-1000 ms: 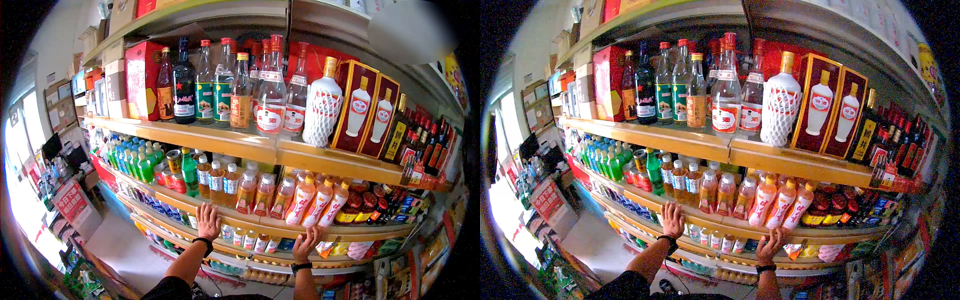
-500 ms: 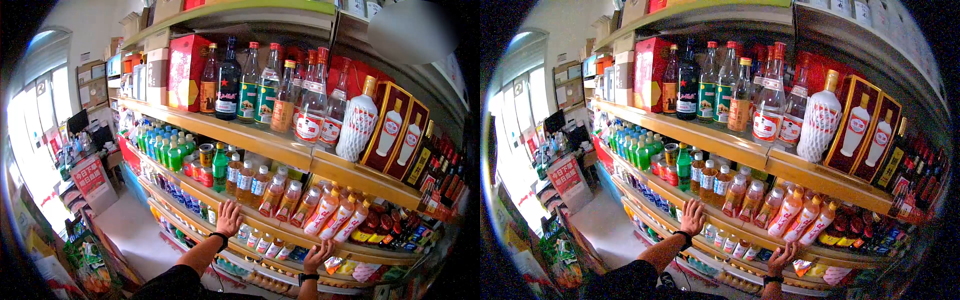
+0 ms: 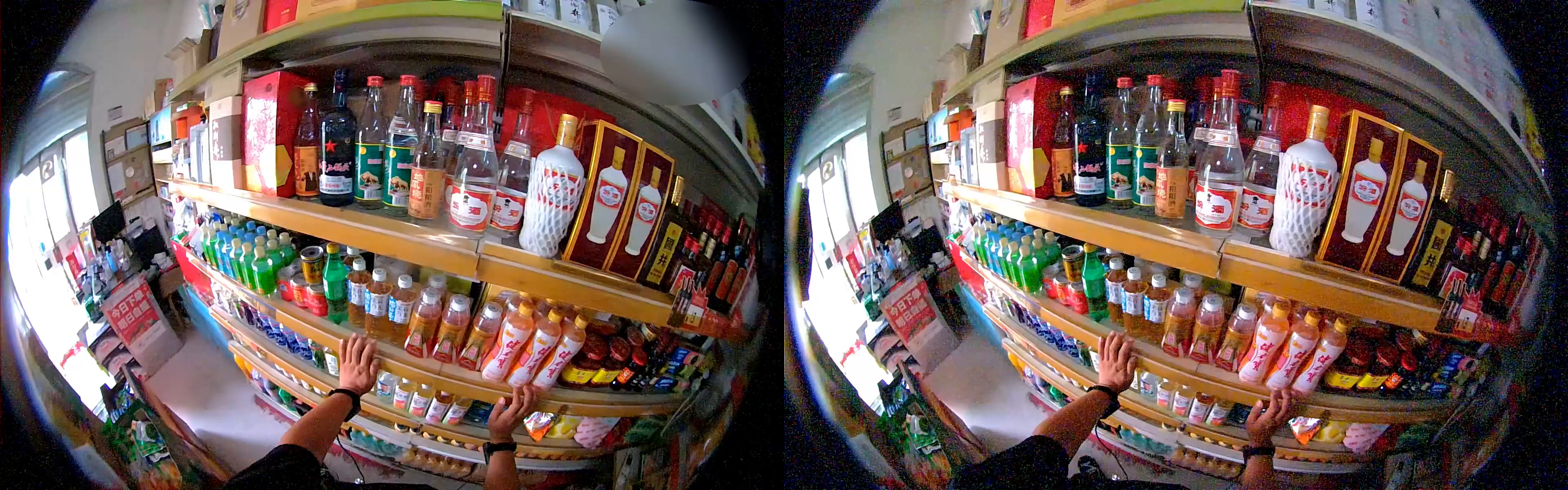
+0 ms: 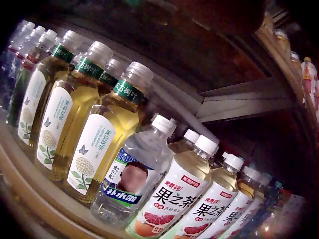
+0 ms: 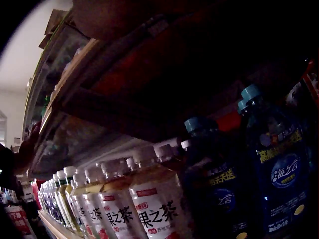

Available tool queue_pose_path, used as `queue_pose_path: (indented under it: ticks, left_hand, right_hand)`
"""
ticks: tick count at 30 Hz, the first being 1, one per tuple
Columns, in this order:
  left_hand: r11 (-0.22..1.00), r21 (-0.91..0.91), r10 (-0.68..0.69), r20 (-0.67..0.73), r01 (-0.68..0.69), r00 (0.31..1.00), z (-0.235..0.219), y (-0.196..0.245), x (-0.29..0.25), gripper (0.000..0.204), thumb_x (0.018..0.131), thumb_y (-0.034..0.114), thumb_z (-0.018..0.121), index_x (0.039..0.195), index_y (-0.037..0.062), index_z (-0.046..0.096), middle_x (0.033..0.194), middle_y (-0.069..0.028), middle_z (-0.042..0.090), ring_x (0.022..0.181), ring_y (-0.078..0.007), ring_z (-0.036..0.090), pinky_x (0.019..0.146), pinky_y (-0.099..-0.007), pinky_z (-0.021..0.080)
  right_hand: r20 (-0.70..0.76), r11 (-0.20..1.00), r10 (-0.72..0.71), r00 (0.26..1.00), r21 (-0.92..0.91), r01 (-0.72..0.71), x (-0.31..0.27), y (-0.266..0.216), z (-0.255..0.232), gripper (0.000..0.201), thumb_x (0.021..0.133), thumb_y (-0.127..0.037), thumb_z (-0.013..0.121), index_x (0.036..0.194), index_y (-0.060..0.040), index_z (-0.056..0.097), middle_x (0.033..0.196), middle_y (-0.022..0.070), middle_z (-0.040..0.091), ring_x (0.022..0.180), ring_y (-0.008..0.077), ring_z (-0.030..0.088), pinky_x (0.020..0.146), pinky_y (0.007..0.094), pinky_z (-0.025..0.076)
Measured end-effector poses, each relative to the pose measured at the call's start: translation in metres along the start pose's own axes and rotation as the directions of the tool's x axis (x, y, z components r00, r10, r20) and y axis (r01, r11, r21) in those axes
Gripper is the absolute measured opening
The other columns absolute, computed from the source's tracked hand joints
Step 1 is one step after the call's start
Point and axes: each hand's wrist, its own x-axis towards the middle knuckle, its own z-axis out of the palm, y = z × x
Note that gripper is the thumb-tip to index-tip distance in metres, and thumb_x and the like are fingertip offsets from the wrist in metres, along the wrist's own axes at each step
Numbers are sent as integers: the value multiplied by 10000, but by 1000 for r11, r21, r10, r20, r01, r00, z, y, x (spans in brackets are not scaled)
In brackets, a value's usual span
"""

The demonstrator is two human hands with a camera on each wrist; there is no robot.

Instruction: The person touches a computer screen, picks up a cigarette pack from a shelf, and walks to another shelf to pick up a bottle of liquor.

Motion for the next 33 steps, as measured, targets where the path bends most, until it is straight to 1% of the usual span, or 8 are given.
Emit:
queue_pose_path:
  ticks: [4, 7, 12, 16, 19, 22, 28, 33]
  left_hand:
    - [1000, -7, -4, -14, 4, 1000, 0, 1, -2, 525, 974, 329, 538, 1455, 120, 511, 1508, -174, 458, 1484, -408, 329, 1245, -618, 158]
    - [1000, -8, -14, -2, 14, 1000, 0, -1, -2, 520, 970, 319, 547, 1452, 126, 511, 1512, -170, 454, 1485, -409, 325, 1243, -619, 159]
    - [1000, -2, -22, 19, 22, 1000, -3, 4, 1, 506, 974, 317, 545, 1443, 129, 512, 1518, -164, 447, 1482, -409, 324, 1237, -619, 164]
    - [1000, -4, -9, -26, 9, 1000, 2, 2, 0, 495, 974, 325, 551, 1425, 122, 520, 1516, -163, 450, 1484, -412, 323, 1234, -621, 166]
    - [1000, -2, 10, -37, -10, 999, -1, 3, 0, 499, 968, 324, 565, 1420, 118, 524, 1511, -165, 457, 1481, -413, 328, 1235, -622, 165]
    - [1000, 7, -3, -25, 3, 1000, 1, 3, 0, 492, 962, 314, 573, 1410, 114, 528, 1507, -164, 461, 1481, -411, 331, 1236, -624, 164]
    - [1000, 1, -15, -12, 15, 1000, 0, 3, 0, 501, 960, 304, 566, 1422, 117, 513, 1515, -155, 454, 1482, -411, 329, 1239, -628, 160]
    - [1000, 3, -11, -16, 11, 1000, -3, 4, 1, 507, 958, 298, 557, 1428, 115, 508, 1510, -155, 457, 1474, -414, 337, 1236, -633, 163]
  right_hand:
    - [-8, 1000, -14, 1000, 8, 15, 3, -3, -3, 437, 1039, -243, 498, 1387, 22, 507, 1461, 213, 448, 1399, 439, 382, 1177, 609, 262]
    - [-14, 1000, 9, 1000, 29, -9, 0, -1, 1, 436, 1042, -256, 495, 1380, 19, 512, 1464, 210, 448, 1400, 439, 381, 1179, 613, 254]
    - [-12, 1000, -12, 1000, -18, 11, 2, 0, -1, 431, 1044, -256, 492, 1369, 26, 513, 1465, 214, 446, 1401, 438, 380, 1178, 615, 252]
    - [-20, 999, -35, 999, -25, 35, 0, 2, 1, 429, 1037, -253, 501, 1359, 30, 517, 1469, 220, 444, 1402, 441, 380, 1176, 614, 258]
    - [-30, 998, -55, 998, -29, 54, 5, 1, -3, 424, 1026, -250, 517, 1345, 30, 527, 1471, 221, 443, 1406, 447, 379, 1173, 612, 266]
    - [-18, 998, -36, 999, -48, 35, -3, 8, 3, 423, 1017, -251, 528, 1340, 22, 536, 1474, 220, 443, 1414, 453, 375, 1172, 610, 272]
    - [-52, 1000, -26, 998, 2, 26, 0, 3, 4, 440, 1020, -254, 523, 1375, 5, 528, 1478, 212, 445, 1419, 456, 372, 1180, 605, 268]
    - [-13, 999, -28, 1000, -26, 28, 0, 2, 0, 445, 1022, -240, 513, 1393, 5, 517, 1477, 208, 439, 1411, 454, 379, 1182, 608, 261]
